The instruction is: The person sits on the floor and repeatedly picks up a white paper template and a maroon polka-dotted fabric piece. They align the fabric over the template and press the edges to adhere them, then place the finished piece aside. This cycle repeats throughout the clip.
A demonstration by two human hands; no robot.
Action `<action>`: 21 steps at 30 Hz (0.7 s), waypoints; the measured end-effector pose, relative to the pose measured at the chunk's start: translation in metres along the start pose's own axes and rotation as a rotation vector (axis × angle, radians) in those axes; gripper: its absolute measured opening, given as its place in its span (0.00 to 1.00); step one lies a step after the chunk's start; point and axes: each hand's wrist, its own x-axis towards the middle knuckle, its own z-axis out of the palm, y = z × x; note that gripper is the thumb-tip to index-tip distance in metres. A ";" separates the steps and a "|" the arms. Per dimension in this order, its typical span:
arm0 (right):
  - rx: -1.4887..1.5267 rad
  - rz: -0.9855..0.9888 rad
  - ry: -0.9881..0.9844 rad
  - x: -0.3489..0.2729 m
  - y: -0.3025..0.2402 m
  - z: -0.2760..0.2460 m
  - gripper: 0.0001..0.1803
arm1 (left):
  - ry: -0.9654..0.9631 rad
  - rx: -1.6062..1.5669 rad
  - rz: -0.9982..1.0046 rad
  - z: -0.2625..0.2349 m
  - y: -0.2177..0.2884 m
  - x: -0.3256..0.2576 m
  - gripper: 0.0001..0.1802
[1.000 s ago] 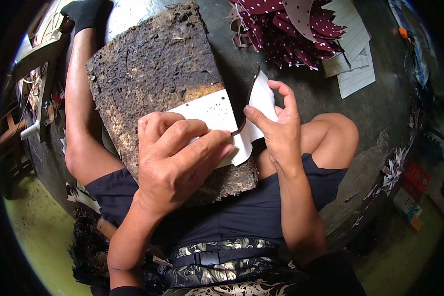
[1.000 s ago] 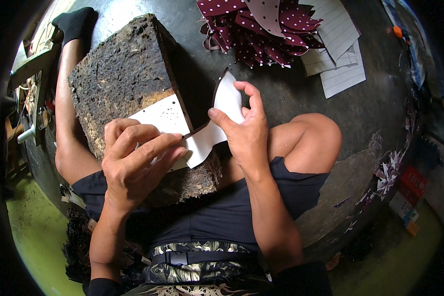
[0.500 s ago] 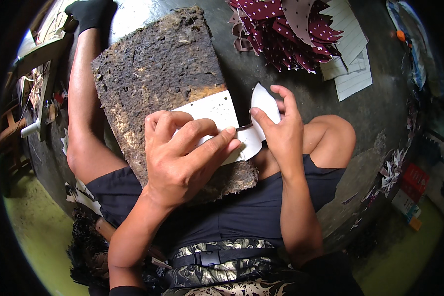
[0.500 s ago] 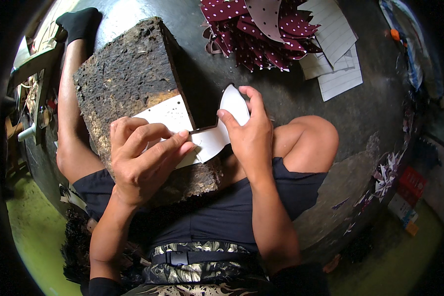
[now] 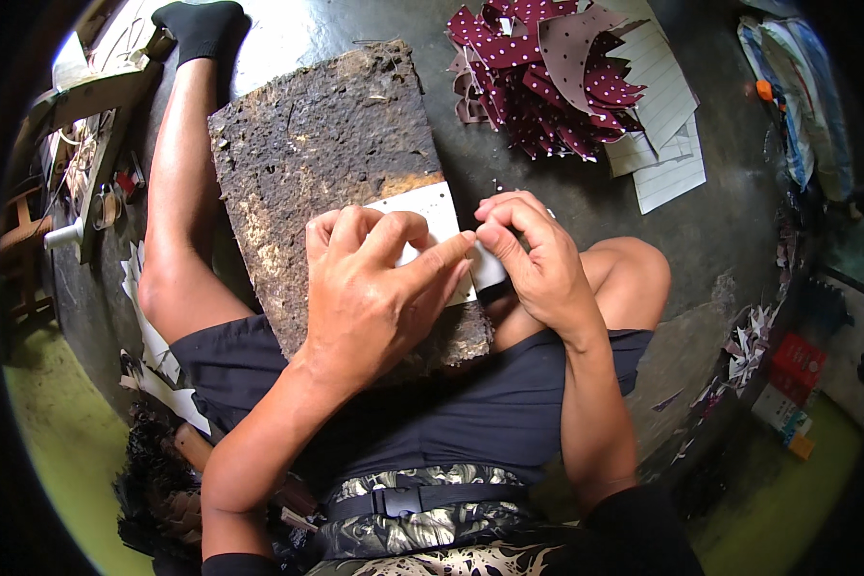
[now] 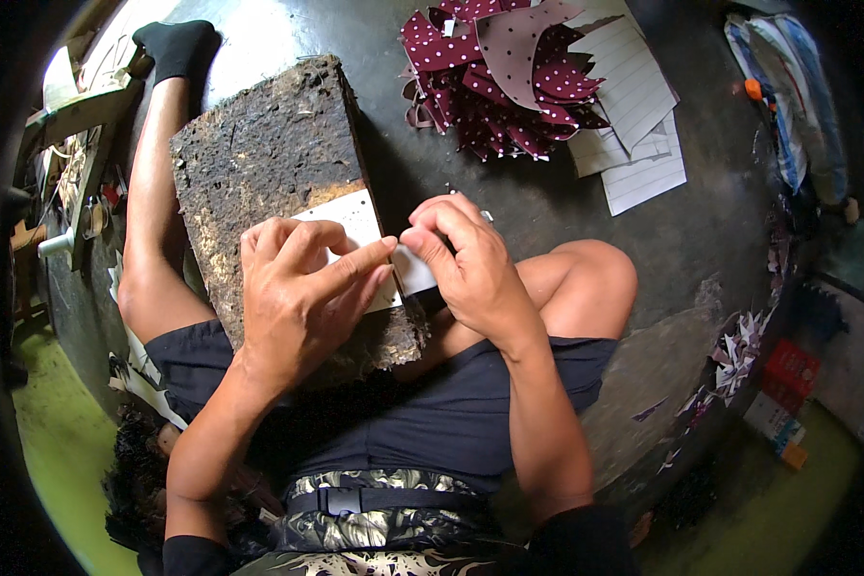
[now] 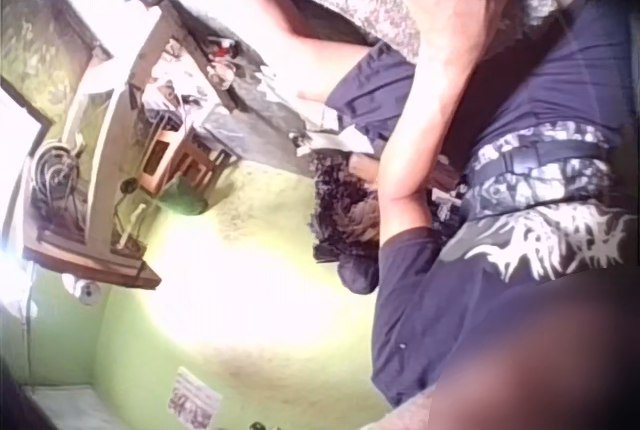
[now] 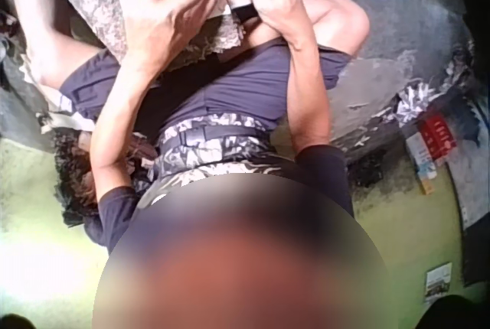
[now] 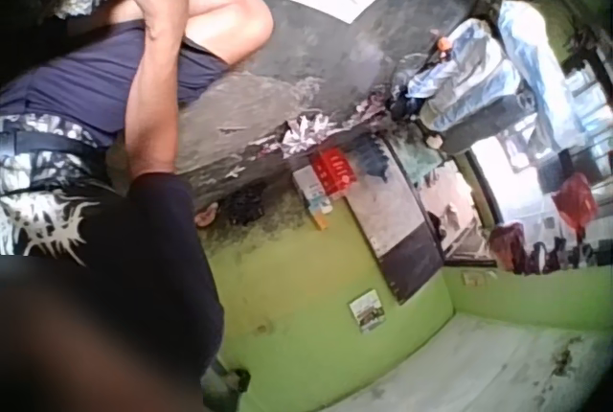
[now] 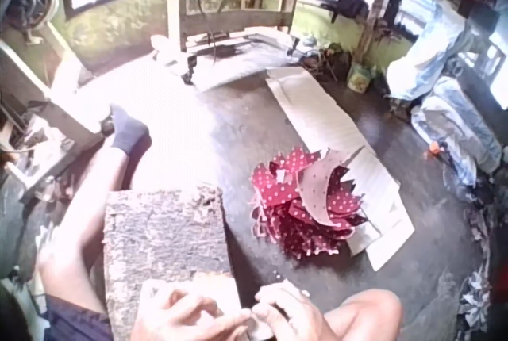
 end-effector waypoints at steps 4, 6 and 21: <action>-0.098 0.025 0.186 -0.012 -0.022 -0.005 0.13 | -0.043 -0.160 -0.114 -0.005 0.021 -0.002 0.22; 0.047 0.103 0.292 -0.024 -0.043 -0.001 0.13 | -0.066 -0.318 -0.163 -0.007 0.038 -0.007 0.26; 0.896 0.382 -0.074 -0.038 -0.147 -0.038 0.29 | -0.304 -1.204 -0.710 -0.115 0.058 0.005 0.13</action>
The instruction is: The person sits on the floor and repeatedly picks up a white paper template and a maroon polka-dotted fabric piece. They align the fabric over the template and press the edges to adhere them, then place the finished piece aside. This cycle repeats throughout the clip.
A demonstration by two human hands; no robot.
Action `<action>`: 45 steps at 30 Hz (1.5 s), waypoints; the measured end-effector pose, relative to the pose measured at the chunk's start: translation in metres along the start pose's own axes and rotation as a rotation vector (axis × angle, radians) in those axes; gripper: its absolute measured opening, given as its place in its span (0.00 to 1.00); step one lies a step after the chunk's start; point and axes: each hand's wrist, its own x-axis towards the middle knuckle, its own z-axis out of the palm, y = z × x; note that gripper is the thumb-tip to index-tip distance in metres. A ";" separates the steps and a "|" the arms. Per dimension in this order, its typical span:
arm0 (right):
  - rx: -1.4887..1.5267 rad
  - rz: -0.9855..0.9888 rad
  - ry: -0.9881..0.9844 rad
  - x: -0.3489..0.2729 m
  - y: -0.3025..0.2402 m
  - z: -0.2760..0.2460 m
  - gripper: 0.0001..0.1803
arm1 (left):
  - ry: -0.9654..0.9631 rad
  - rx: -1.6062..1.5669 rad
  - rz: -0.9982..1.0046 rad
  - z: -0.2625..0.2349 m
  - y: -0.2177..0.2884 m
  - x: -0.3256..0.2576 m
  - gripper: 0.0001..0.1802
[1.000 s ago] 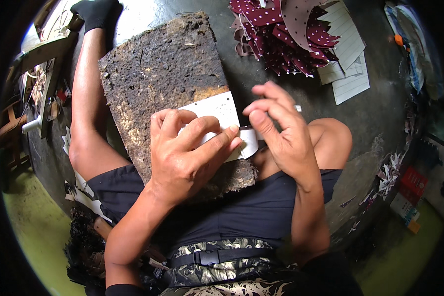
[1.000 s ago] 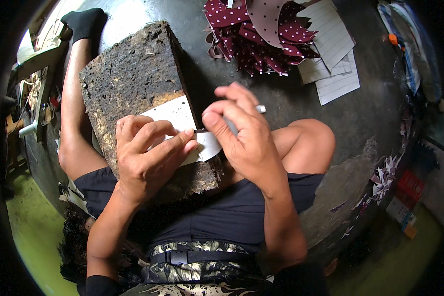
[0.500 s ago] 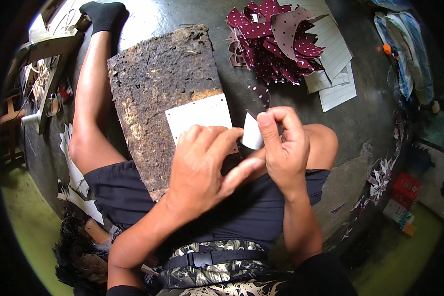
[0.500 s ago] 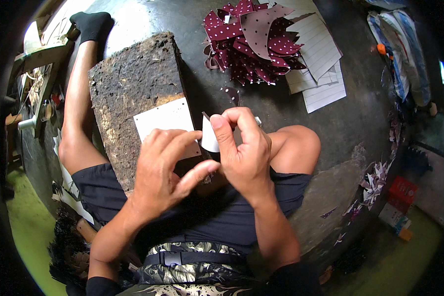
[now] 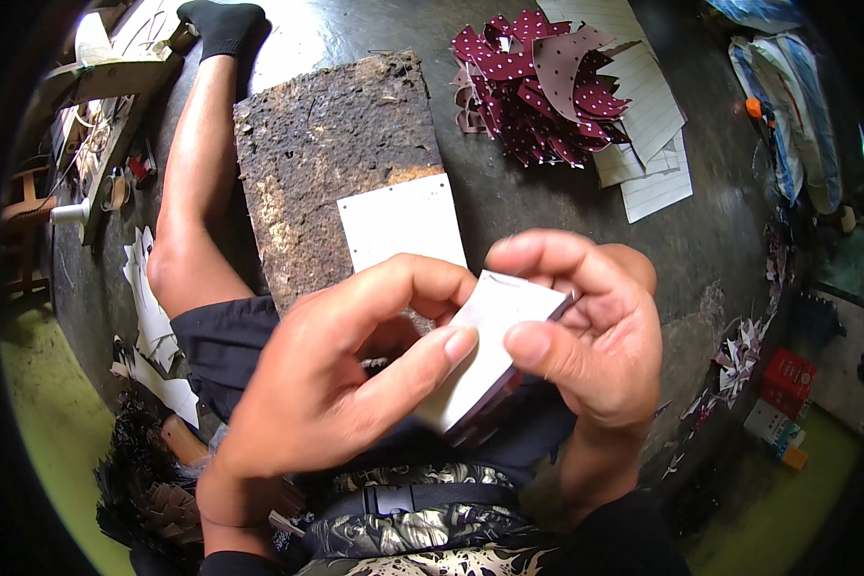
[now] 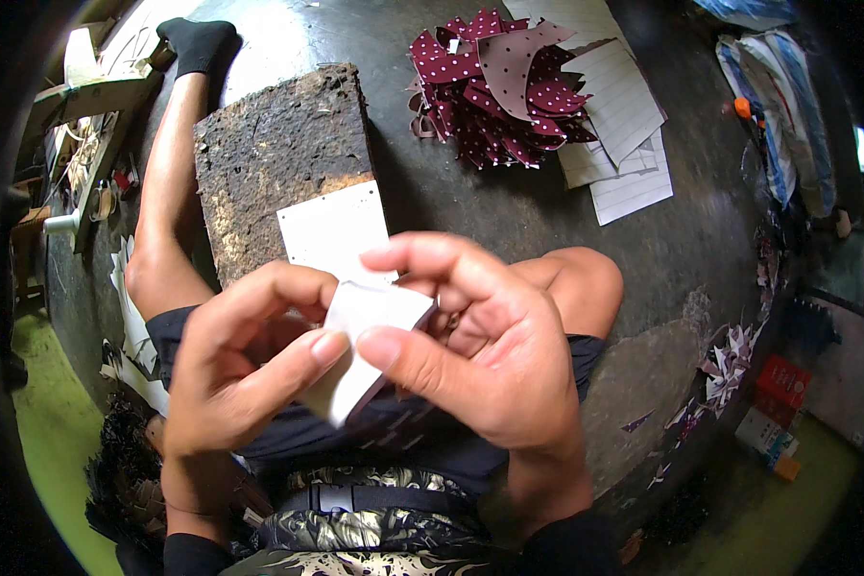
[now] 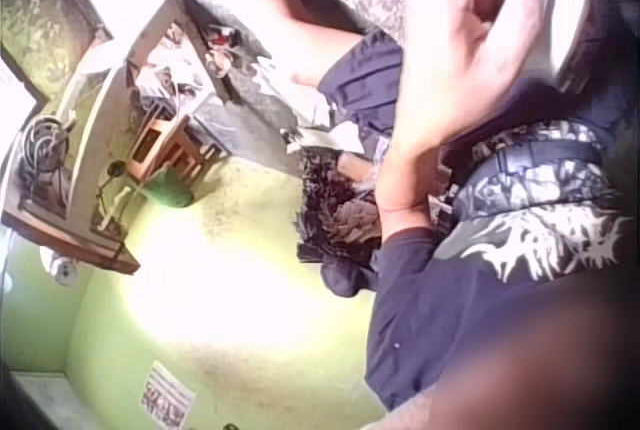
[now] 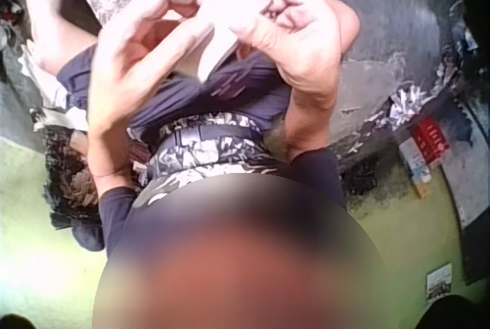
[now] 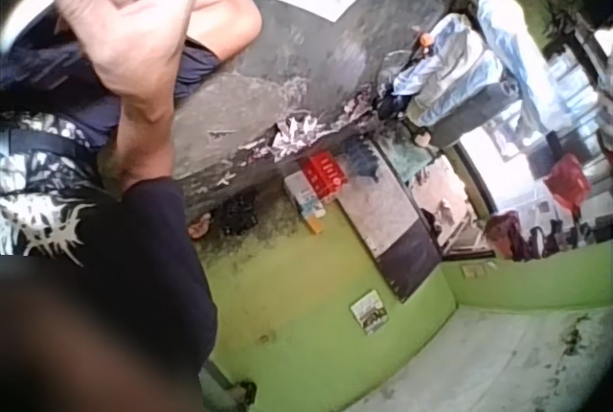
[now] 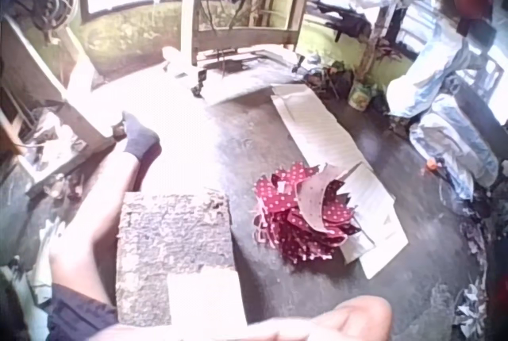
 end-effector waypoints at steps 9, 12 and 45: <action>-0.498 -0.011 0.136 0.047 0.060 -0.017 0.07 | 0.014 1.107 0.311 -0.028 -0.030 0.048 0.08; -0.506 -0.030 0.168 0.058 0.080 -0.036 0.06 | 0.190 1.190 0.424 -0.018 -0.060 0.060 0.12; -0.292 0.020 0.141 0.079 0.094 -0.055 0.09 | 0.341 1.047 0.636 -0.011 -0.103 0.072 0.14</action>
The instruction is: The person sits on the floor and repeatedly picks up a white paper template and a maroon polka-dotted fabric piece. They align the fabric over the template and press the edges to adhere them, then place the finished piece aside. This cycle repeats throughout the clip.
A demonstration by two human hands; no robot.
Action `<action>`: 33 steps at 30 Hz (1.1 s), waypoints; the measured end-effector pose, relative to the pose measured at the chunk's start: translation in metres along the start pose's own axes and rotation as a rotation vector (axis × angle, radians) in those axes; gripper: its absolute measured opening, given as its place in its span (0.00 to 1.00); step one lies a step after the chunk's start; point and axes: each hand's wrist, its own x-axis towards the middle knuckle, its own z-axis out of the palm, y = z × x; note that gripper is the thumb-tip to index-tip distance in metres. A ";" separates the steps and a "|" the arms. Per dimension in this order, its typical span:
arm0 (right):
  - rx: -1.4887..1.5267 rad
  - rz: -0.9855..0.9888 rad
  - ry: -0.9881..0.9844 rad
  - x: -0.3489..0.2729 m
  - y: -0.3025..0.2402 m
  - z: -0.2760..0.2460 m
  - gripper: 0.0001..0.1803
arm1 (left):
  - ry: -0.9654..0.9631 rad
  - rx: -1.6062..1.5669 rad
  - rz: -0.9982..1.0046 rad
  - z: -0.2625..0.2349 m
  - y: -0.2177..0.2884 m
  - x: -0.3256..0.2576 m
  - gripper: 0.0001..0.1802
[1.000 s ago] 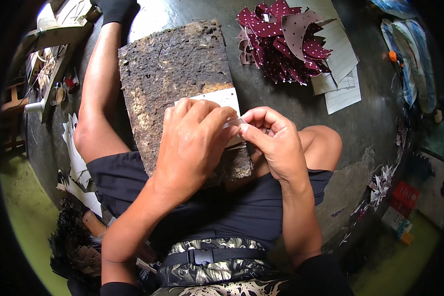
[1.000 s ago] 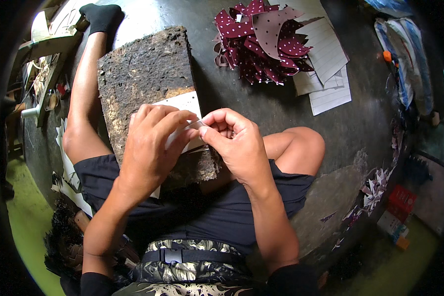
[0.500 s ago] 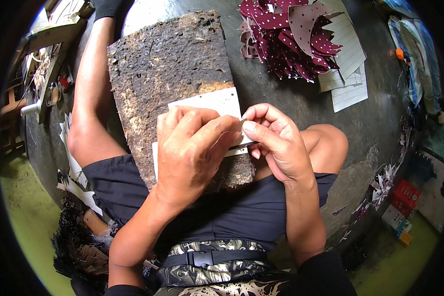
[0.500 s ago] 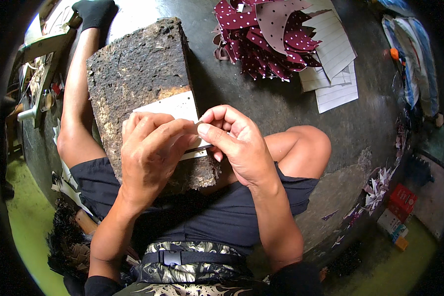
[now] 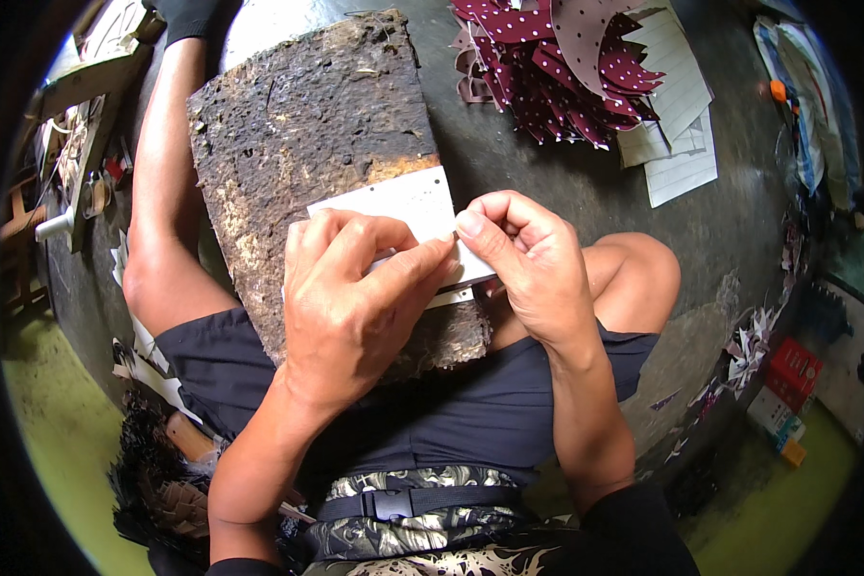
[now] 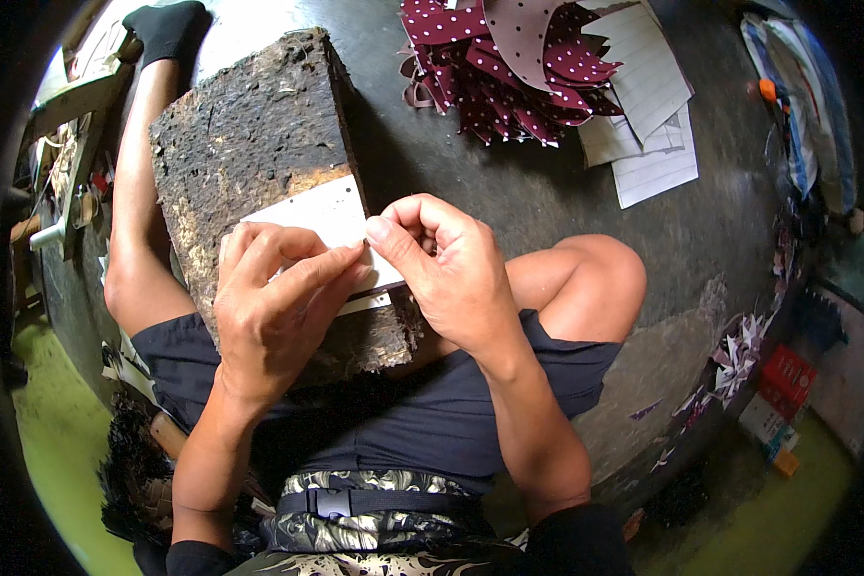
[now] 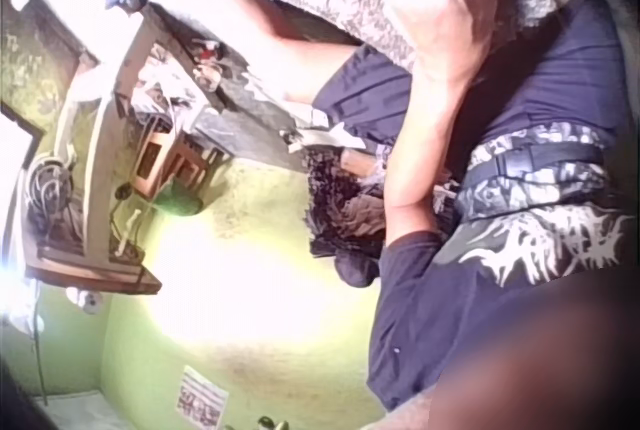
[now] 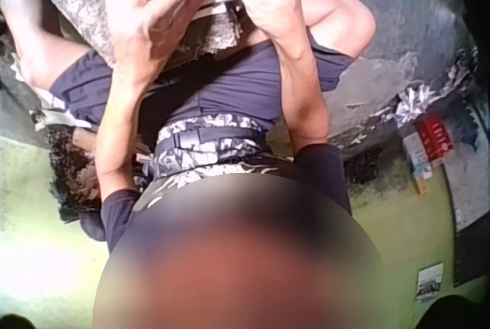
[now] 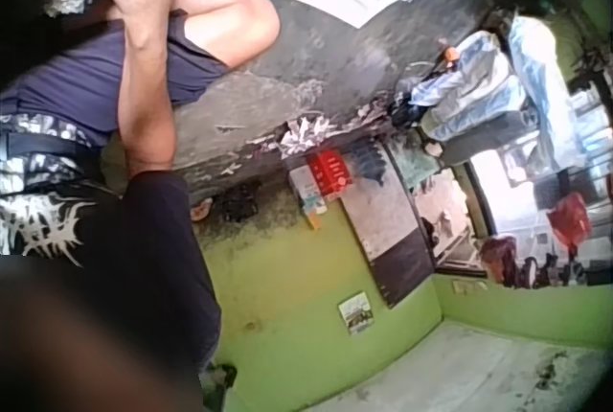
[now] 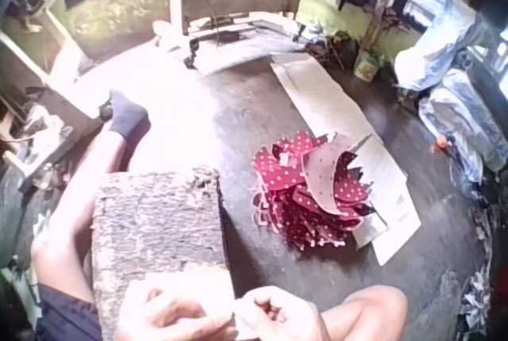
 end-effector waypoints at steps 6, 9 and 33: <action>-0.047 -0.016 -0.033 0.003 0.004 -0.004 0.10 | -0.013 0.002 0.017 0.000 -0.003 0.001 0.14; -0.038 -0.056 0.035 0.001 0.007 0.005 0.12 | -0.013 -0.005 0.011 -0.001 -0.003 0.001 0.14; 0.022 -0.086 0.019 0.014 0.036 0.000 0.15 | -0.057 -0.037 0.068 -0.009 -0.011 0.004 0.17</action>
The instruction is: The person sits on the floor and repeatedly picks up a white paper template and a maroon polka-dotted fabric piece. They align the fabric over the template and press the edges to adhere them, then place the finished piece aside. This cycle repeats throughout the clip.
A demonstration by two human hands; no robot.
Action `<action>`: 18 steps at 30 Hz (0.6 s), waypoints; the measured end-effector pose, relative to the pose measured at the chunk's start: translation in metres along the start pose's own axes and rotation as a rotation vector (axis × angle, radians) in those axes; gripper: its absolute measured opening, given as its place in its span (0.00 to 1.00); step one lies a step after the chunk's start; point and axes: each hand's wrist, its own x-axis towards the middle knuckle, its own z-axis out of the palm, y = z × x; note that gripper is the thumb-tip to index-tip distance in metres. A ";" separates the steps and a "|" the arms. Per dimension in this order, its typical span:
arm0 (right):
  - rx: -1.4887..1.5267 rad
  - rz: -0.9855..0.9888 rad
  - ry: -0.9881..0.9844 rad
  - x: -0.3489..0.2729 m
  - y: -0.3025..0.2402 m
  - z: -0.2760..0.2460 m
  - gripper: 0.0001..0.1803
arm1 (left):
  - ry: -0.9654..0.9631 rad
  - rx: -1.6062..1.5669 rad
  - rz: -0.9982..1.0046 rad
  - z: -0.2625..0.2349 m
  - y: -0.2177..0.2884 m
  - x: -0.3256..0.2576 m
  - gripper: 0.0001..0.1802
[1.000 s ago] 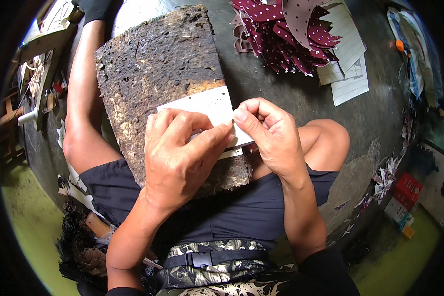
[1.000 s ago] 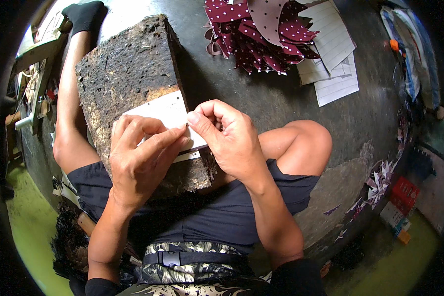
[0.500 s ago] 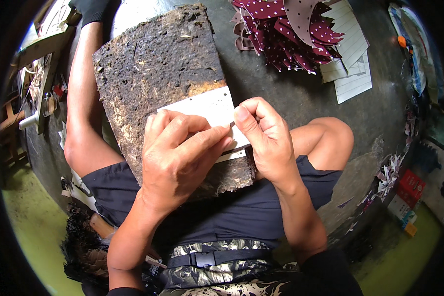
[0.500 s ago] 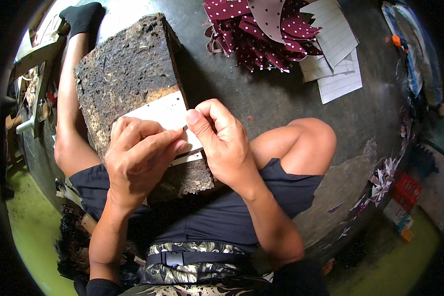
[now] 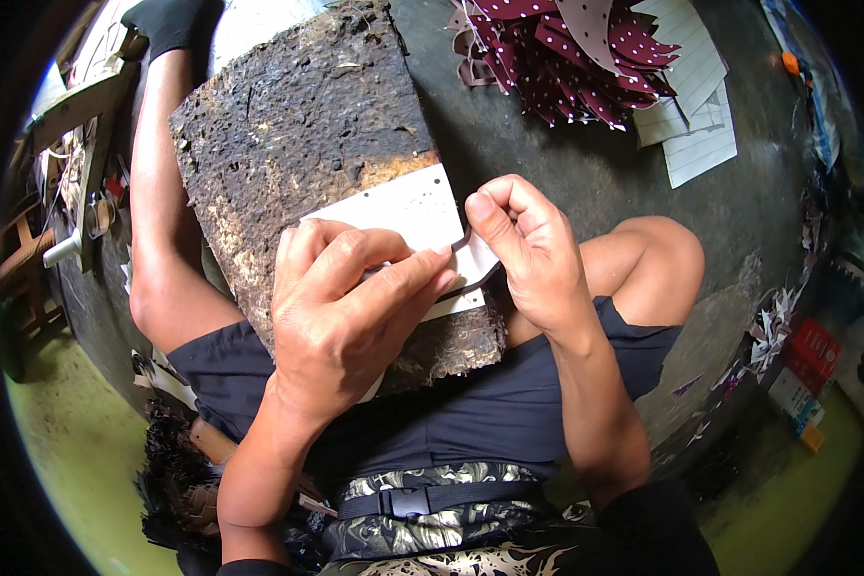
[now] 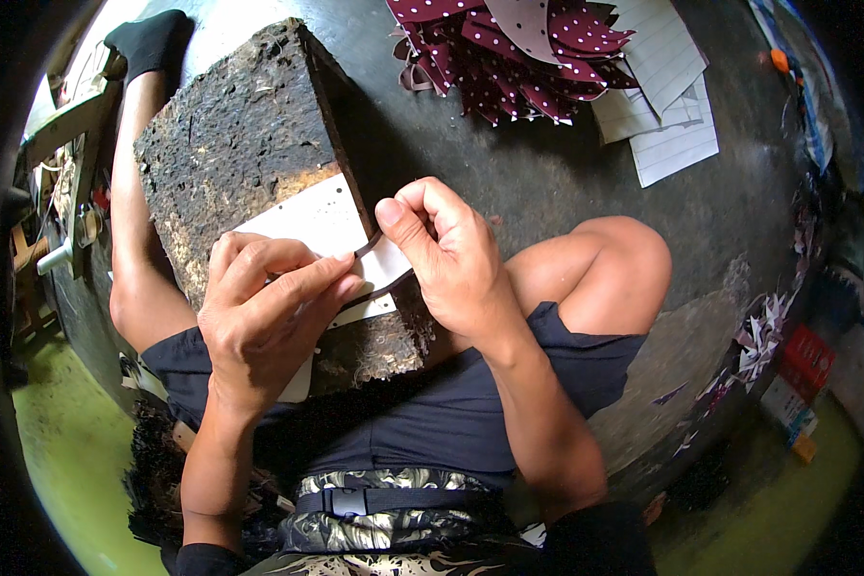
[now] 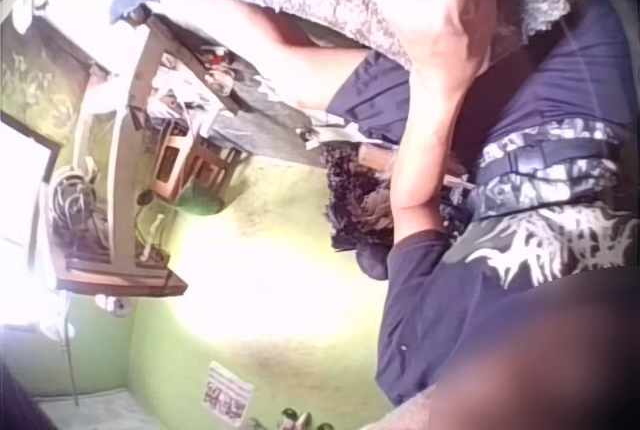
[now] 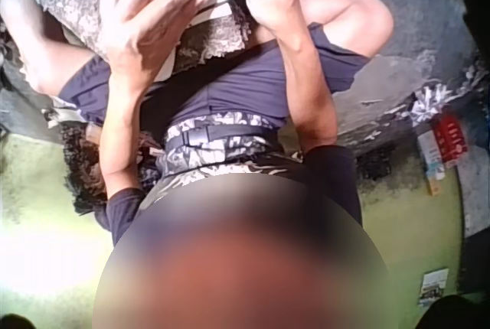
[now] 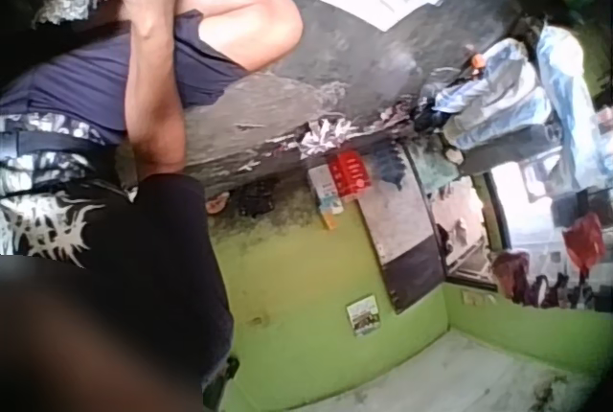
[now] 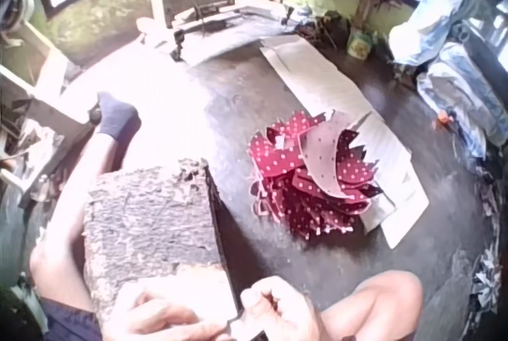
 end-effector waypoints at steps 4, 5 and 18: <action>-0.042 0.027 0.004 0.003 0.004 -0.004 0.15 | -0.014 -0.010 0.004 -0.003 0.000 0.001 0.19; -0.051 0.026 0.004 0.004 0.005 -0.005 0.15 | -0.018 -0.013 0.005 -0.004 -0.001 0.001 0.19; -0.125 0.047 0.009 0.010 0.014 -0.010 0.14 | -0.035 -0.025 0.021 -0.005 -0.005 0.003 0.20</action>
